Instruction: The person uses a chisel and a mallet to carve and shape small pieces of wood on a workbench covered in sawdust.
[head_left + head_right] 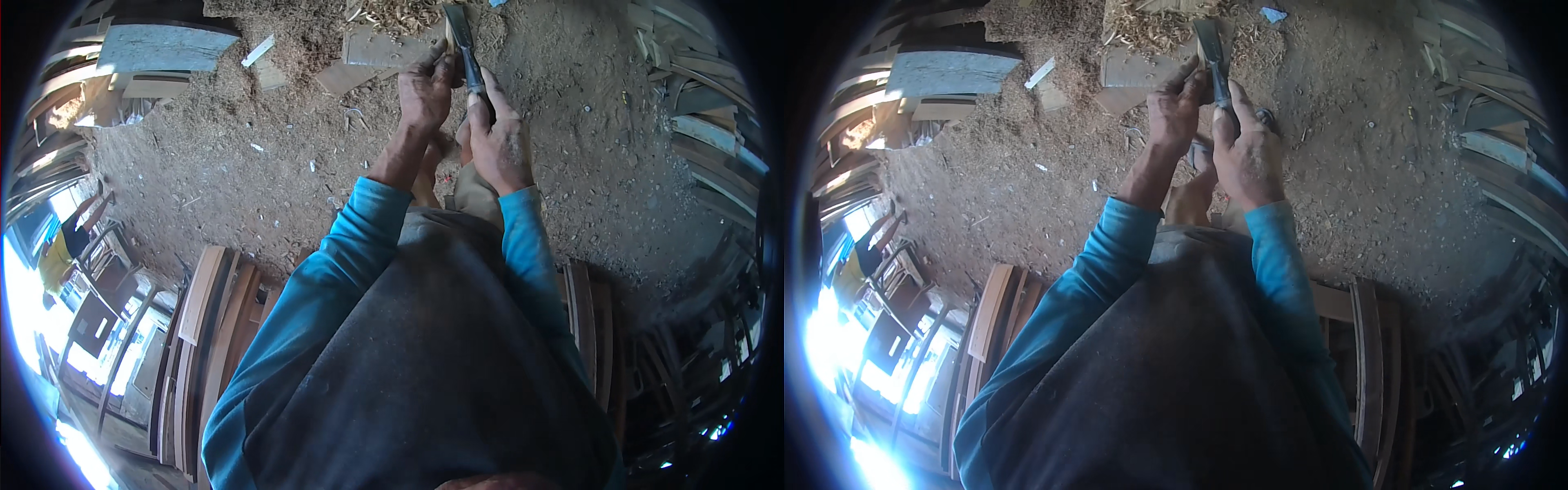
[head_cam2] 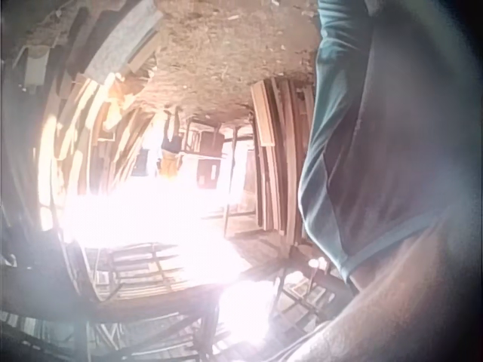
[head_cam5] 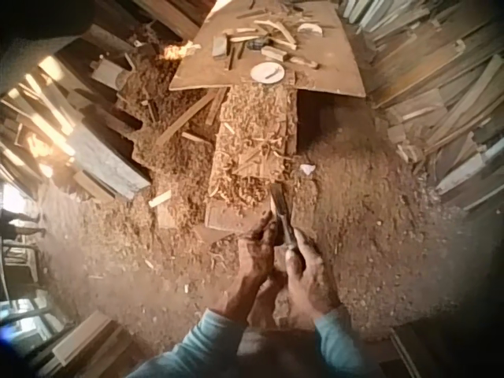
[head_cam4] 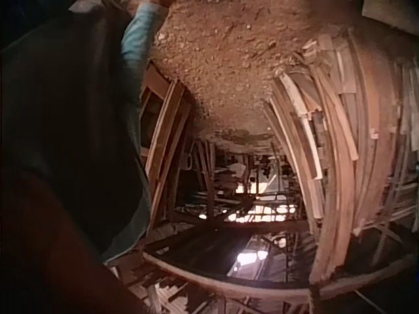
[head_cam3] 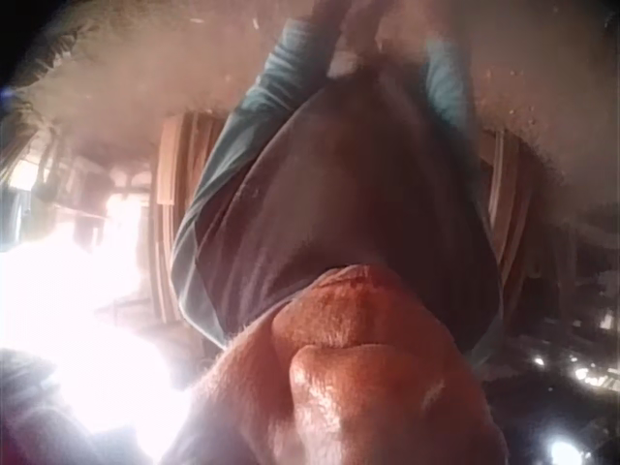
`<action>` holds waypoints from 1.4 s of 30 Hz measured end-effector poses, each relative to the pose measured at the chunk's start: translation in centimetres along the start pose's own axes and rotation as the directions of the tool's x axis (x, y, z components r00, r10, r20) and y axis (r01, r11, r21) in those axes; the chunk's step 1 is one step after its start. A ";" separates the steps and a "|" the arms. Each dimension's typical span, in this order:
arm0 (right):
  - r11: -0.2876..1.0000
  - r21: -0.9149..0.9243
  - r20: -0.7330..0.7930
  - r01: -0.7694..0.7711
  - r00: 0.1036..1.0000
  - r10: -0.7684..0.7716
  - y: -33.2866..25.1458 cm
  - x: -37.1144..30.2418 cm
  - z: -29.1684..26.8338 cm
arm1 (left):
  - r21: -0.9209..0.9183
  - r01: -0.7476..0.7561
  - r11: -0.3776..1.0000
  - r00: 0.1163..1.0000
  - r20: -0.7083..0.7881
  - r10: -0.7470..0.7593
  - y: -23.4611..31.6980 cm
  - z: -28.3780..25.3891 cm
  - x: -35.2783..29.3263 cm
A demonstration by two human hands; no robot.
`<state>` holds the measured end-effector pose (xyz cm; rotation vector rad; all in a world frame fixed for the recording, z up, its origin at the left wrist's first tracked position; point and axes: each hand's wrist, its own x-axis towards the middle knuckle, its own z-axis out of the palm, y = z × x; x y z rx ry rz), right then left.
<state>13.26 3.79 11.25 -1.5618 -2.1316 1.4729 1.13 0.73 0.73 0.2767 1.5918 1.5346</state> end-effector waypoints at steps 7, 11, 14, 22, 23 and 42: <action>0.999 -0.017 0.012 -0.027 1.000 0.027 -0.6 -1.4 -0.4 | -0.051 0.000 0.999 1.000 -0.005 0.000 0.5 -0.1 0.3; 0.997 0.021 -0.049 0.078 0.996 -0.077 -0.5 -1.3 0.0 | 0.085 0.011 0.996 1.000 0.025 -0.013 0.8 -0.4 -0.3; 0.999 -0.033 -0.056 0.042 0.997 -0.044 0.5 -1.0 0.2 | 0.019 0.031 0.999 0.999 0.037 -0.031 0.8 -0.4 0.2; 0.993 -0.058 -0.101 0.099 0.989 -0.105 1.1 -0.6 1.4 | -0.054 -0.011 0.998 0.998 0.055 0.014 -1.7 -1.1 1.3; 0.996 -0.081 -0.055 0.048 0.997 -0.053 1.2 0.6 1.0 | -0.096 0.002 0.995 0.998 0.062 0.004 -1.2 -0.8 1.3; 0.999 -0.002 -0.087 0.046 0.995 -0.046 1.7 -2.4 2.3 | -0.127 0.095 0.987 0.992 0.096 -0.084 -0.5 -1.6 0.3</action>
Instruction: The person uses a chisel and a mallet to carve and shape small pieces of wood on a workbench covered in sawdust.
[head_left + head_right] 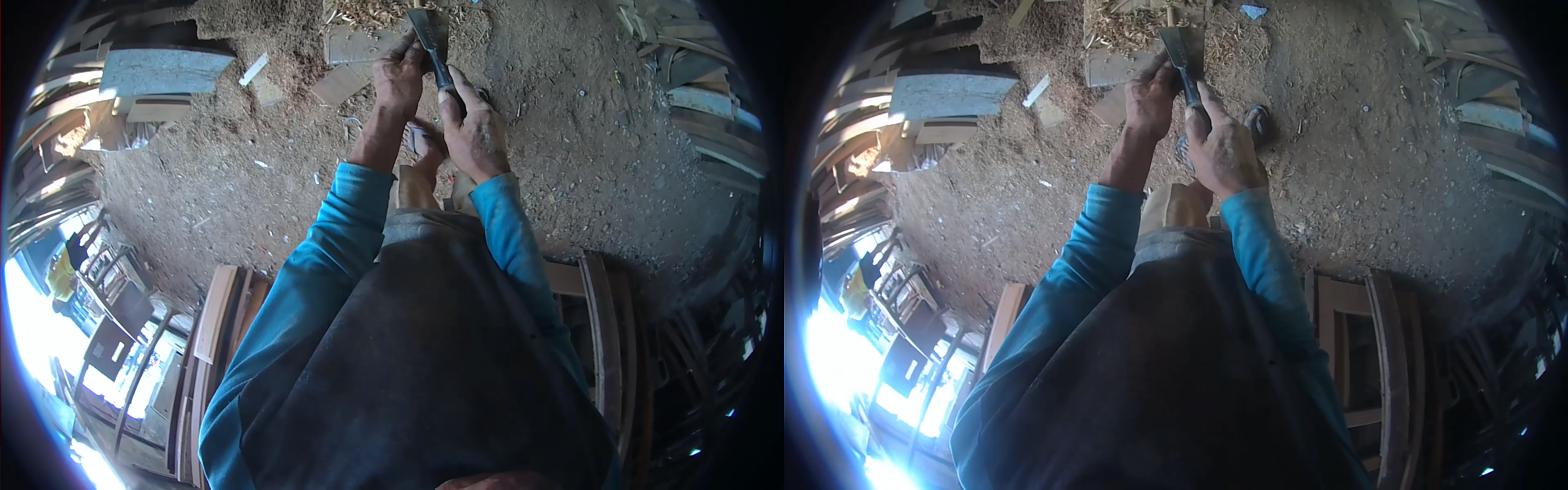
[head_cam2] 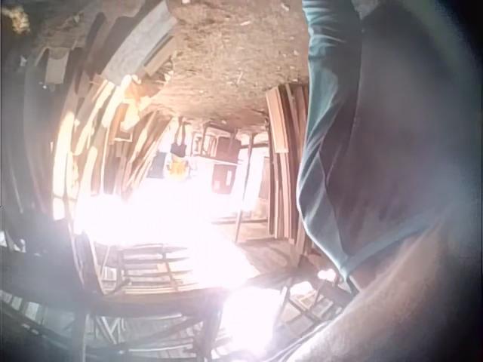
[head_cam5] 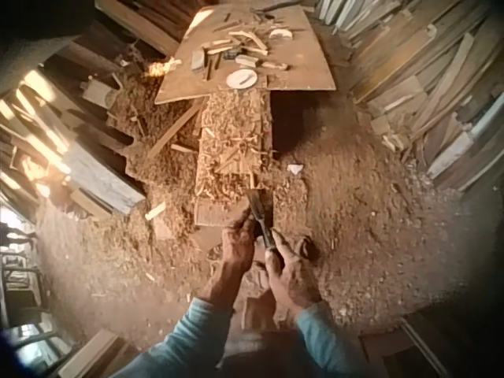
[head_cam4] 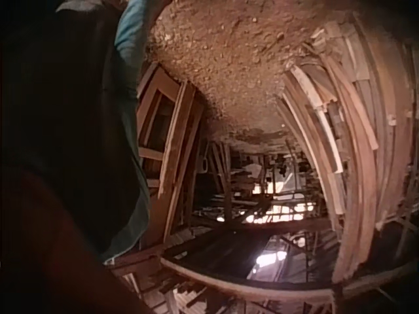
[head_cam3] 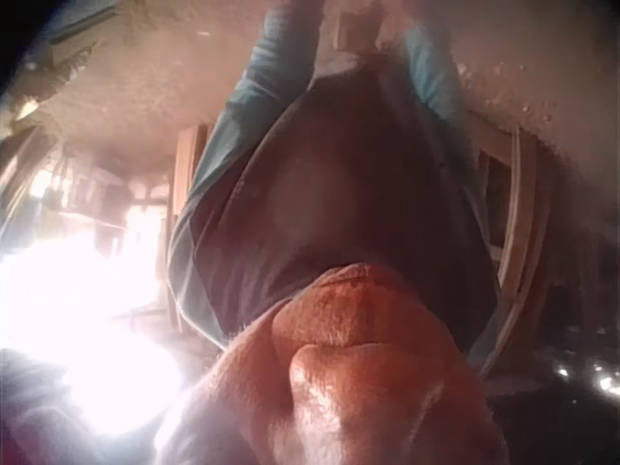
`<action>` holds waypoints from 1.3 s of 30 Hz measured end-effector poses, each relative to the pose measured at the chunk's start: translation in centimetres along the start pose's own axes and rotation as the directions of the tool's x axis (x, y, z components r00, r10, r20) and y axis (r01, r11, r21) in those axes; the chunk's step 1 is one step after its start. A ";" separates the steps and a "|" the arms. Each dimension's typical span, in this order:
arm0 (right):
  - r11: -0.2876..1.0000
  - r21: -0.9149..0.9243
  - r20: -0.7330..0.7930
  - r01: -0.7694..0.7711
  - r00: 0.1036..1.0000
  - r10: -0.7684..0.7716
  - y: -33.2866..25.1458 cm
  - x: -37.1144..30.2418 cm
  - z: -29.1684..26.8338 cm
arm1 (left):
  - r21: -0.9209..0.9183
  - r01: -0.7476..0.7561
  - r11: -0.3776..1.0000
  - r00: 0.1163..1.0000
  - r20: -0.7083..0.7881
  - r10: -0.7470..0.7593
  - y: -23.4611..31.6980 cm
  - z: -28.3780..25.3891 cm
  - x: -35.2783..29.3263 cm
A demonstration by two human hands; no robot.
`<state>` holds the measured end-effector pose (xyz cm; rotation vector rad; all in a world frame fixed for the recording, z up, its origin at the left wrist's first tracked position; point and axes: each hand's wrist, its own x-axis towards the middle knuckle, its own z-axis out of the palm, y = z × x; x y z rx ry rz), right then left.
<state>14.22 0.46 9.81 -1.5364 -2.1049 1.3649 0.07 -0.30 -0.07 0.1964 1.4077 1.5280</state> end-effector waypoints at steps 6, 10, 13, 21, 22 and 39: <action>0.992 0.102 0.073 -0.080 0.995 0.073 -0.6 1.2 -0.9 | -0.017 -0.036 0.999 0.999 0.036 0.036 0.9 0.4 0.4; 0.997 0.056 -0.044 0.049 0.998 -0.047 0.3 0.1 -0.1 | -0.004 0.030 1.000 0.999 0.042 -0.030 1.3 0.4 -0.1; 0.997 0.083 -0.059 0.001 0.998 0.004 0.3 1.3 0.7 | 0.053 0.037 0.998 0.997 0.068 -0.040 0.9 -0.1 0.4; 0.999 0.048 -0.022 0.006 1.000 -0.004 0.3 0.5 0.7 | 0.031 0.003 1.000 1.000 0.023 -0.004 1.2 0.0 0.7; 0.999 0.016 -0.008 -0.035 0.999 0.036 -0.1 1.9 0.2 | 0.056 0.021 0.998 1.000 0.017 -0.022 0.7 0.3 0.2; 0.974 0.228 0.061 0.012 0.998 -0.026 1.2 4.1 -1.2 | -0.040 0.027 0.999 0.999 0.036 -0.025 1.1 0.7 0.1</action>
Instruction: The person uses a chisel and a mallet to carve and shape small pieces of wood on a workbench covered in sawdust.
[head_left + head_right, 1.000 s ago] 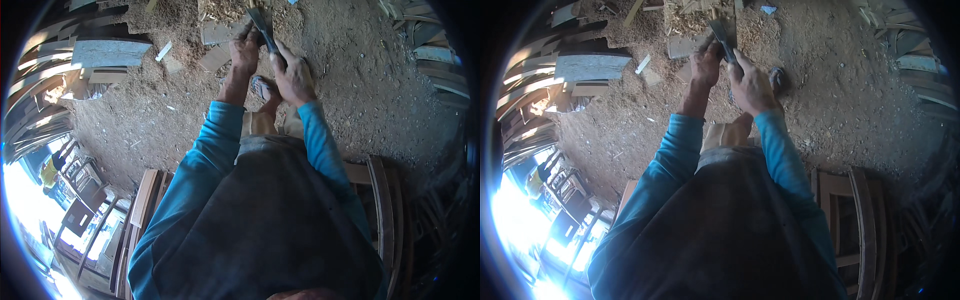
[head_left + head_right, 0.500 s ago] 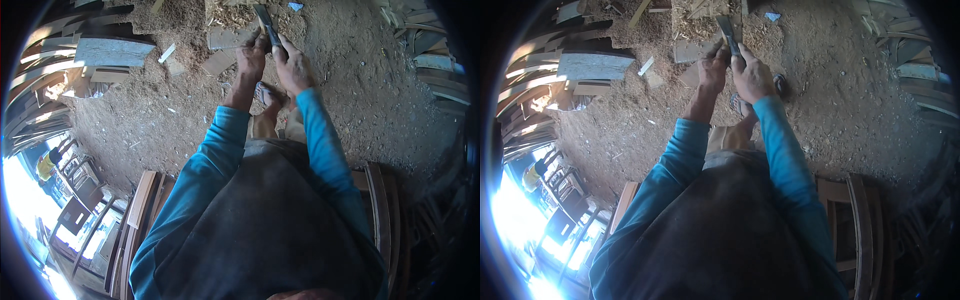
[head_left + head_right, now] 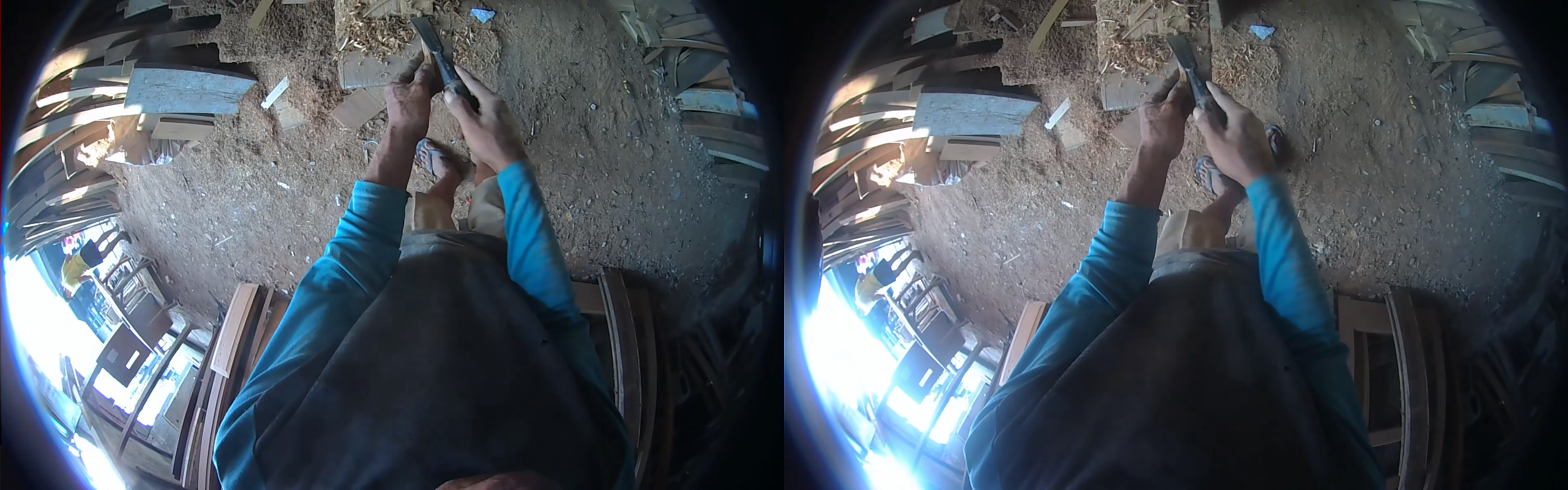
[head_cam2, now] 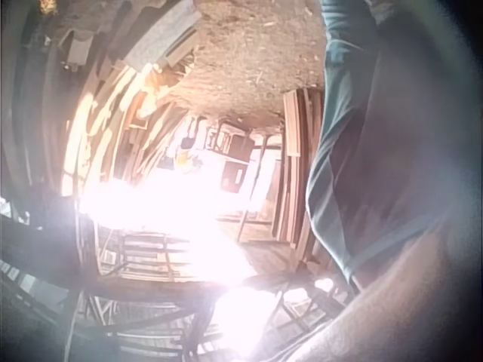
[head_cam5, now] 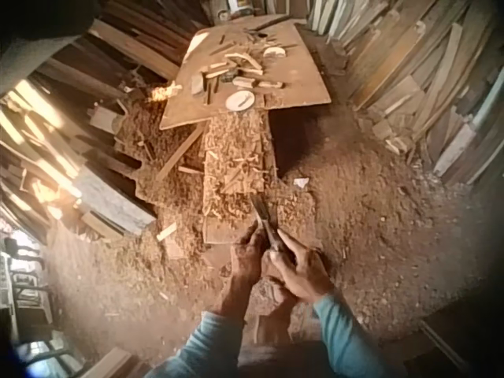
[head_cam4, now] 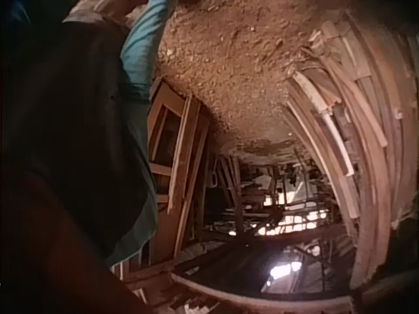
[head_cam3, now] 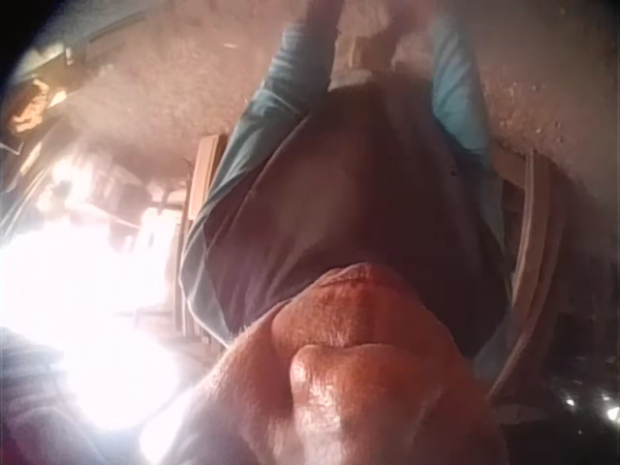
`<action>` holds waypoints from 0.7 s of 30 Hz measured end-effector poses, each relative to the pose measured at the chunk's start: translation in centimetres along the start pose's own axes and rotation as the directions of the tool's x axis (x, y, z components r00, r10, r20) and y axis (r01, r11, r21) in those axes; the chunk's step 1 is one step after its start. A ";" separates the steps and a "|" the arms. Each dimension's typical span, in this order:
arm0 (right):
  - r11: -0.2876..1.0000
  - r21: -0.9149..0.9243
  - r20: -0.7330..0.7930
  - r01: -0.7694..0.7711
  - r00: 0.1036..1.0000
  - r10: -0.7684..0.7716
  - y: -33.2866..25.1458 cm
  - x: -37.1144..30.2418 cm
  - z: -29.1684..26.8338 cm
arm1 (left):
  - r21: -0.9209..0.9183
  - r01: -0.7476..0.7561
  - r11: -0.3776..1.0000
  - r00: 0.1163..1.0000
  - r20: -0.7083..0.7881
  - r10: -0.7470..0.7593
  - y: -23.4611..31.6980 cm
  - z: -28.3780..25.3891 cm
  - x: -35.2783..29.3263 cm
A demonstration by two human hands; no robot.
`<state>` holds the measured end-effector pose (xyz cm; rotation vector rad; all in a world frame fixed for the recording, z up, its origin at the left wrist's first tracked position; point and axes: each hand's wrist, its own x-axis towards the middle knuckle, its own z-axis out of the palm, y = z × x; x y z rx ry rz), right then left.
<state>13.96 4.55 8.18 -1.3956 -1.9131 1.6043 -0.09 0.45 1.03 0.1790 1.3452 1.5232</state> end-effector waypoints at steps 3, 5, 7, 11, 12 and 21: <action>0.992 0.121 0.057 -0.020 0.998 0.013 0.1 -2.1 -1.3 | 0.035 0.030 0.999 0.999 0.020 -0.031 1.0 0.1 -0.5; 0.992 -0.035 -0.062 0.123 0.990 -0.125 0.3 -2.9 -0.9 | -0.002 0.006 1.000 0.999 0.040 -0.006 0.4 -0.2 -0.1; 0.993 -0.052 -0.088 0.109 0.990 -0.113 -0.6 -4.5 -0.6 | 0.010 -0.008 1.000 0.997 0.073 0.007 -0.3 -1.0 0.3; 0.988 -0.092 -0.092 0.125 0.987 -0.134 0.2 -7.1 0.4 | 0.038 -0.040 0.998 0.996 0.081 0.037 -0.2 -0.3 -0.2; 0.984 -0.122 -0.093 0.131 0.985 -0.142 0.4 -7.2 0.6 | 0.078 -0.058 0.995 0.993 0.108 0.050 -0.7 -0.9 0.1; 1.000 -0.007 -0.059 0.021 0.998 -0.022 -1.2 -4.9 0.8 | 0.320 -0.213 0.923 0.977 0.099 0.191 -1.2 -0.6 -0.1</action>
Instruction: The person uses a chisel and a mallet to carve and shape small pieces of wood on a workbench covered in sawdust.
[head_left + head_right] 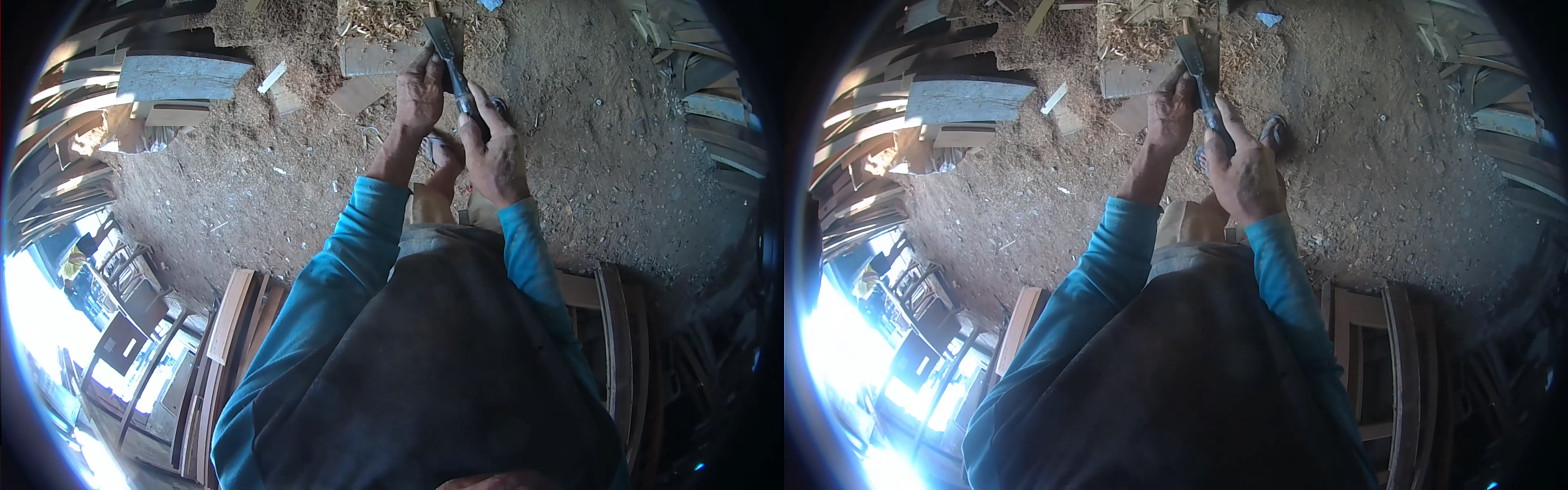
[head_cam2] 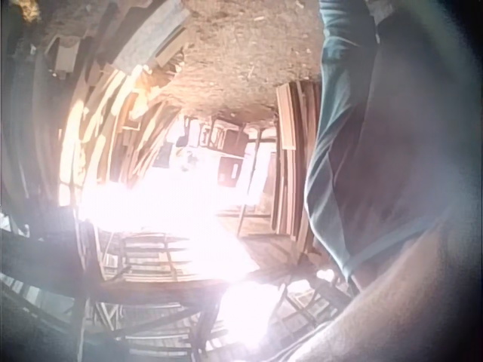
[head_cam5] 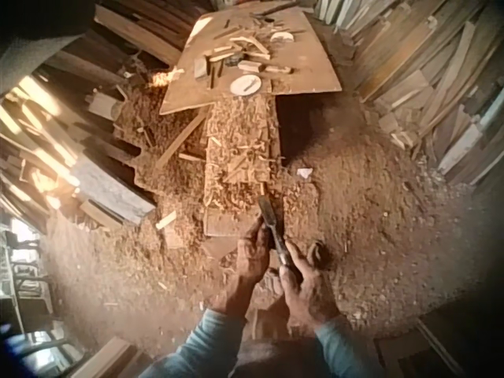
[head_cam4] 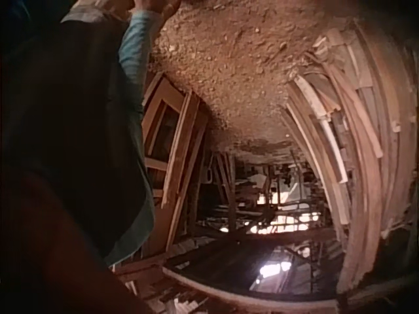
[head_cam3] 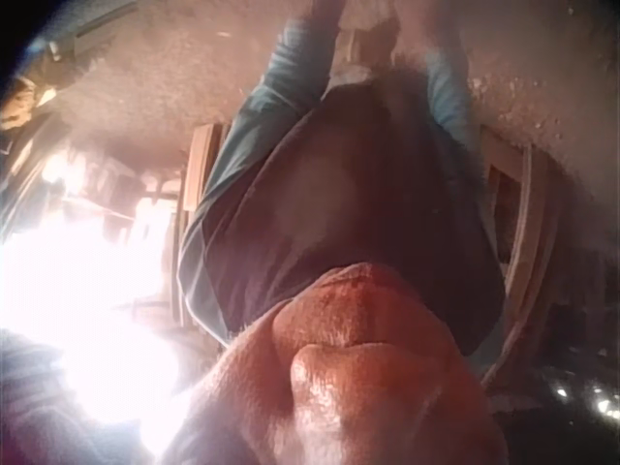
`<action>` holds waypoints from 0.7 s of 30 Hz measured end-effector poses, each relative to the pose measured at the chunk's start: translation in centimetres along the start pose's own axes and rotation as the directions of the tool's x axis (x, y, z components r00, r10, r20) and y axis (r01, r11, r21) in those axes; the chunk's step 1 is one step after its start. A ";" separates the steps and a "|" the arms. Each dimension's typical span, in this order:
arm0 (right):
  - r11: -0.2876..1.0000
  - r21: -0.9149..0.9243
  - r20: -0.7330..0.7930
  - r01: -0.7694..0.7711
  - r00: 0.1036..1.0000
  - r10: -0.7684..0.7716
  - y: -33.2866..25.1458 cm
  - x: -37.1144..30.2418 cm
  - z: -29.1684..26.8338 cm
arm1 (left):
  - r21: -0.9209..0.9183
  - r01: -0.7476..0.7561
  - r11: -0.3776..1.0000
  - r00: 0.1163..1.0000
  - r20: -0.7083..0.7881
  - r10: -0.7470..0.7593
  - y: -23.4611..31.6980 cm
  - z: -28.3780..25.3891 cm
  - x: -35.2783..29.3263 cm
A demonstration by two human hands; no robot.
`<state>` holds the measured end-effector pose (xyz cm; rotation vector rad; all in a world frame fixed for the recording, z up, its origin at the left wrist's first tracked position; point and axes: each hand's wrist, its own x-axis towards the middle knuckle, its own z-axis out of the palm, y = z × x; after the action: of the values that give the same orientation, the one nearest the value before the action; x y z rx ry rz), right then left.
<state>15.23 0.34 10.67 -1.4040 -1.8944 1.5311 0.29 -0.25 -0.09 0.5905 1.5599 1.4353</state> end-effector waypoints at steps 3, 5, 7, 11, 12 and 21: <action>0.971 -0.212 -0.065 0.109 0.990 -0.125 0.9 -0.9 0.7 | -0.013 -0.003 1.000 1.000 -0.009 0.003 -0.6 -0.6 0.6; 0.961 -0.259 -0.071 0.099 0.990 -0.121 0.7 -1.1 0.8 | 0.012 0.002 1.000 0.999 0.034 -0.003 -0.7 -0.6 0.3; 0.993 -0.116 -0.043 0.019 0.999 -0.024 -0.1 0.7 0.9 | 0.085 0.004 0.996 1.000 0.027 -0.007 -0.4 -0.5 0.2; 0.993 -0.114 -0.077 0.010 0.997 -0.019 -0.5 3.4 1.3 | 0.014 0.040 0.999 0.999 0.008 -0.040 0.1 -0.2 0.4; 0.993 -0.119 -0.047 -0.019 0.999 0.013 -0.8 3.0 1.0 | -0.003 0.054 0.999 0.999 -0.004 -0.054 -0.1 -0.3 0.1; 0.988 -0.151 -0.044 -0.040 0.998 0.034 -1.7 2.8 1.1 | 0.153 -0.003 0.988 1.000 0.002 0.002 1.2 -0.1 0.1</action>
<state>12.32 2.17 10.87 -1.5314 -2.0073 1.3874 -0.16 0.03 0.98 0.6840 1.6786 1.3241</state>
